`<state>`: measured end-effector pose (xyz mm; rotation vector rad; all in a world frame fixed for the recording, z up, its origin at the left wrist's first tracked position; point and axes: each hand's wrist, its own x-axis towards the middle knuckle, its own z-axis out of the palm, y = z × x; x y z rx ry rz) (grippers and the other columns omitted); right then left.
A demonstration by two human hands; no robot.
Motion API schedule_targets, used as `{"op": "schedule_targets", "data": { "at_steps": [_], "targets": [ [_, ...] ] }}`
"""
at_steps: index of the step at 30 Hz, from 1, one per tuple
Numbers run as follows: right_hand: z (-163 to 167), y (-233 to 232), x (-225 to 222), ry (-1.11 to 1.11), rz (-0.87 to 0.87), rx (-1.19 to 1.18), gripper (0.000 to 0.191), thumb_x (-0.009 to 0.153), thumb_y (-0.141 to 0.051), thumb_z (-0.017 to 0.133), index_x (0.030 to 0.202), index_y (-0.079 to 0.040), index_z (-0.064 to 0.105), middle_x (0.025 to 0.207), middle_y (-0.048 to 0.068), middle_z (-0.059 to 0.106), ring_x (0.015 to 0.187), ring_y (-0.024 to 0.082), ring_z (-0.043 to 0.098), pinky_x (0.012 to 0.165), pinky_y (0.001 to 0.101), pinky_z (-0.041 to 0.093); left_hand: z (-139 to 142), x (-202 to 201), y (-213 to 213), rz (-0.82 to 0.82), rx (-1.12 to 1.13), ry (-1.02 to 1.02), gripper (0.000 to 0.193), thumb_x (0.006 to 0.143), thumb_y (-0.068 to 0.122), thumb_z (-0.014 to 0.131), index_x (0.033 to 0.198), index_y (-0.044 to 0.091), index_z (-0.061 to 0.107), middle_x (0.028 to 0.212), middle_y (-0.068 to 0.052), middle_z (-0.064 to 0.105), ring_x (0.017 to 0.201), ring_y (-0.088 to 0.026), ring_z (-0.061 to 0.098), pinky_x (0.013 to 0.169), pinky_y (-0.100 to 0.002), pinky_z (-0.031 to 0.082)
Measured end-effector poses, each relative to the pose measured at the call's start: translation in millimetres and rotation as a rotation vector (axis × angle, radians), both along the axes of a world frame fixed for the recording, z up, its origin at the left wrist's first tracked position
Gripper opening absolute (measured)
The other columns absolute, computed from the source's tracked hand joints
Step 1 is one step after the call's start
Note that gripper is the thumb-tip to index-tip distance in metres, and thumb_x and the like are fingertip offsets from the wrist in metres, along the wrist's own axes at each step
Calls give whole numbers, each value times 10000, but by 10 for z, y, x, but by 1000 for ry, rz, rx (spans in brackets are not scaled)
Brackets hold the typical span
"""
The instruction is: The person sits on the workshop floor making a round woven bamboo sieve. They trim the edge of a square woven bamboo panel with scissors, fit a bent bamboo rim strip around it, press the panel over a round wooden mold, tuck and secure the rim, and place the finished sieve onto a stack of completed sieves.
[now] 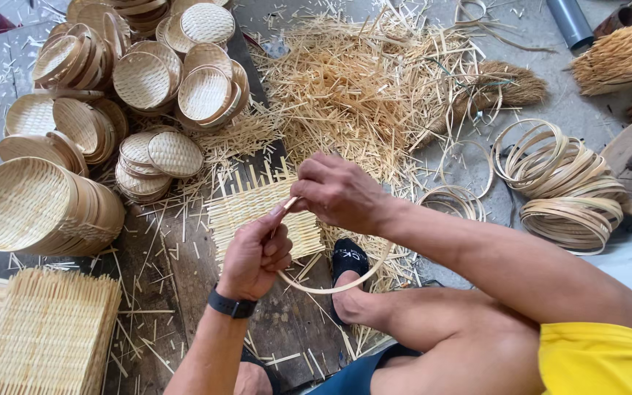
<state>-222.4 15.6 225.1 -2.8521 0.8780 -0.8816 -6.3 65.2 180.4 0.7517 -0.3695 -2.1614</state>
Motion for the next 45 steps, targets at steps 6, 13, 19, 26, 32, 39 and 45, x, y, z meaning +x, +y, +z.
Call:
{"op": "schedule_targets", "data": {
  "at_steps": [6,13,19,26,32,39,45],
  "targets": [
    [-100,138,393,65,93,127,155,947,-153,755,894,-36,669,930,73,603,883,182,618,734,289,580,262,195,-272,-64,191,-446,598,1002,504,335,963,25,691,615,-12,604,493,-78,512,432,-242,397],
    [-212,275,621,-6,-9,21,86,838,-107,711,852,-47,650,865,57,545,856,196,574,693,316,554,-78,117,-248,-109,111,-465,733,875,853,347,546,198,368,449,70,314,357,-90,280,340,-265,223],
    [-509,281,636,-27,-123,111,91,822,-106,731,876,-51,684,794,45,506,761,183,540,622,308,512,-331,31,-260,23,208,-419,774,864,872,305,484,198,327,433,75,242,353,-92,215,350,-279,193],
    [-682,6,576,-188,-216,258,231,853,-286,771,955,-81,742,837,55,641,797,179,637,654,313,565,-518,181,-417,-28,142,-286,658,920,748,465,598,174,494,487,59,432,370,-70,315,335,-241,260],
    [-812,-223,131,-1182,-335,1434,356,985,-357,603,1006,-37,757,797,79,704,675,164,692,602,323,618,-575,570,-576,509,-98,39,400,1078,467,610,914,111,687,619,36,521,537,-80,442,529,-235,410],
    [-1262,-149,62,-1359,-188,1674,364,993,-341,714,776,-50,693,531,-40,477,422,59,404,382,232,344,-542,688,-686,188,113,-196,369,1030,327,553,725,128,613,550,30,481,477,-79,390,410,-216,299],
    [-1465,-196,78,-1359,-138,1729,463,929,-357,759,623,-208,445,471,-75,356,362,59,282,298,239,215,-705,667,-685,147,84,-217,476,1054,283,620,611,175,486,479,69,356,413,-57,276,353,-221,225]
  ]
}}
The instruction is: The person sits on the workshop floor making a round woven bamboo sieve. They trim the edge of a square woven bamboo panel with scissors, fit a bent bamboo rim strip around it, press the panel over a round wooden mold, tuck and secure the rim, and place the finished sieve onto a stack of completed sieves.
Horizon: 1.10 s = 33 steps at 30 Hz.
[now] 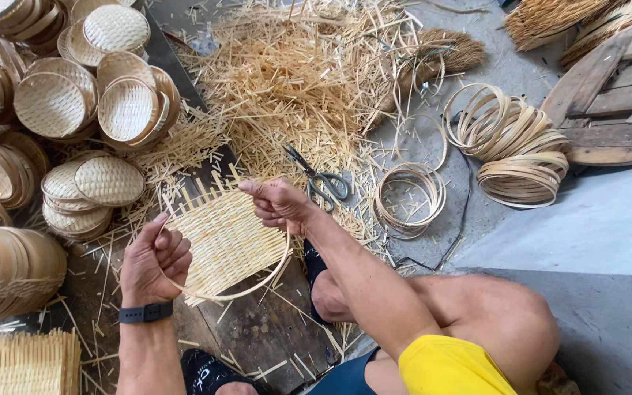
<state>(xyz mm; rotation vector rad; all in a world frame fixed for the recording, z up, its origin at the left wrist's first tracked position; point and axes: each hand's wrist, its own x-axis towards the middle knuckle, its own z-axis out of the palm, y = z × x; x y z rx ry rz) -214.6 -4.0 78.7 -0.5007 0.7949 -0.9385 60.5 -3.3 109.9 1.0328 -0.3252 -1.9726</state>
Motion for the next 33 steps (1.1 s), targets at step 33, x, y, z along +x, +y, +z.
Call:
{"op": "schedule_targets", "data": {
  "at_steps": [33],
  "targets": [
    [-1317,128,266,1351,-28,-184,242,798,-155,824,1037,-126,809,914,96,793,794,182,766,786,299,585,-1512,179,196,-42,-123,-1415,165,770,152,844,927,114,813,838,-114,773,744,-231,743,746,-342,572]
  ]
}}
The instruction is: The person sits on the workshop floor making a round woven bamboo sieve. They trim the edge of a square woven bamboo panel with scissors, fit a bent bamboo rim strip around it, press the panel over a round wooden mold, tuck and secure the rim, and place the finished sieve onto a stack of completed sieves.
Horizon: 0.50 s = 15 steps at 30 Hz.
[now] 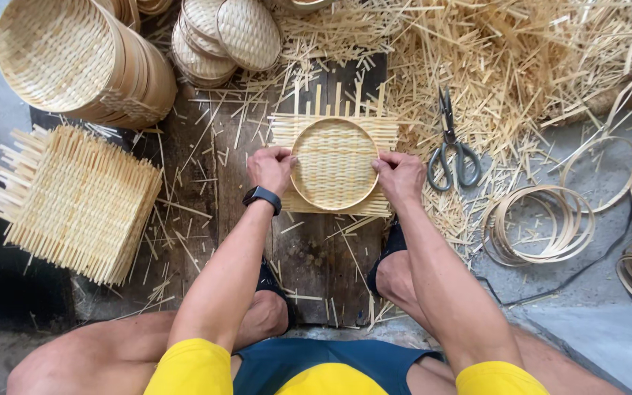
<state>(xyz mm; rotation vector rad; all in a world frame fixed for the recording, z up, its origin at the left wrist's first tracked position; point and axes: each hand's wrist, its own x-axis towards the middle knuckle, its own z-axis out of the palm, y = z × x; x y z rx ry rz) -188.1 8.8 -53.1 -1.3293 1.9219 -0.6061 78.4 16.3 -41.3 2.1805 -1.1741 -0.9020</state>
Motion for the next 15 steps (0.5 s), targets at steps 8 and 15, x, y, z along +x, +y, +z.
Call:
{"op": "schedule_targets", "data": {
  "at_steps": [8,15],
  "targets": [
    [-38,0,-19,14,16,-39,219,811,-132,822,1029,-118,809,930,104,792,814,182,769,819,295,587,-104,-8,-2,69,-50,113,230,725,43,859,943,101,821,855,-73,800,738,-149,758,740,-276,605],
    [-44,-30,17,56,22,-50,177,840,-144,809,1015,-115,819,875,106,790,770,184,743,792,322,568,-54,70,-72,79,-1,178,238,699,61,896,924,66,819,841,-68,801,738,-122,756,730,-266,608]
  ]
}}
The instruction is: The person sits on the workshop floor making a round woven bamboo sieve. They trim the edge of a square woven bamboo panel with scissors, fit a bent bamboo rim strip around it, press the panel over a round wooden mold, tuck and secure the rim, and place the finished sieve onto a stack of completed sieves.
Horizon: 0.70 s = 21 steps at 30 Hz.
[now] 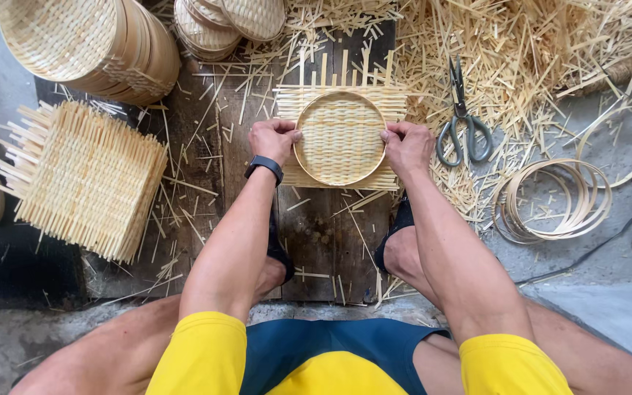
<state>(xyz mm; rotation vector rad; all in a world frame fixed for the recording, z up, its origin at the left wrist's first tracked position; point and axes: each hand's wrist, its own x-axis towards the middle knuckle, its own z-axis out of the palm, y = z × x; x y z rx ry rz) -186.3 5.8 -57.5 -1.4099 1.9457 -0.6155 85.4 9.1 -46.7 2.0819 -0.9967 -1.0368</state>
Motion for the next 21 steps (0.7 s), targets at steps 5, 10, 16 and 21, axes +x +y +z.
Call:
{"op": "schedule_targets", "data": {
  "at_steps": [5,10,16,21],
  "targets": [
    [37,-35,17,12,-12,51,171,826,-143,818,995,-115,819,854,96,787,749,178,735,764,319,566,97,12,-18,2,44,35,230,700,64,900,918,67,825,824,-68,799,721,-119,750,718,-268,607],
    [91,-72,19,-16,18,33,194,796,-136,833,985,-93,814,849,96,788,726,163,736,731,293,577,135,30,-49,31,122,151,188,718,43,874,898,48,819,802,-69,791,707,-125,749,688,-280,627],
    [130,-116,-18,-46,34,64,215,786,-176,853,978,-90,814,835,92,788,714,149,732,710,291,577,6,46,-6,31,-39,232,176,734,8,865,899,25,807,804,-61,786,696,-101,712,648,-261,588],
    [123,-199,-56,-51,113,47,230,754,-201,877,946,-86,822,835,99,787,733,152,743,727,286,577,-40,75,-7,45,-25,336,155,749,18,850,895,30,797,818,-62,781,691,-101,706,642,-266,597]
  ]
}}
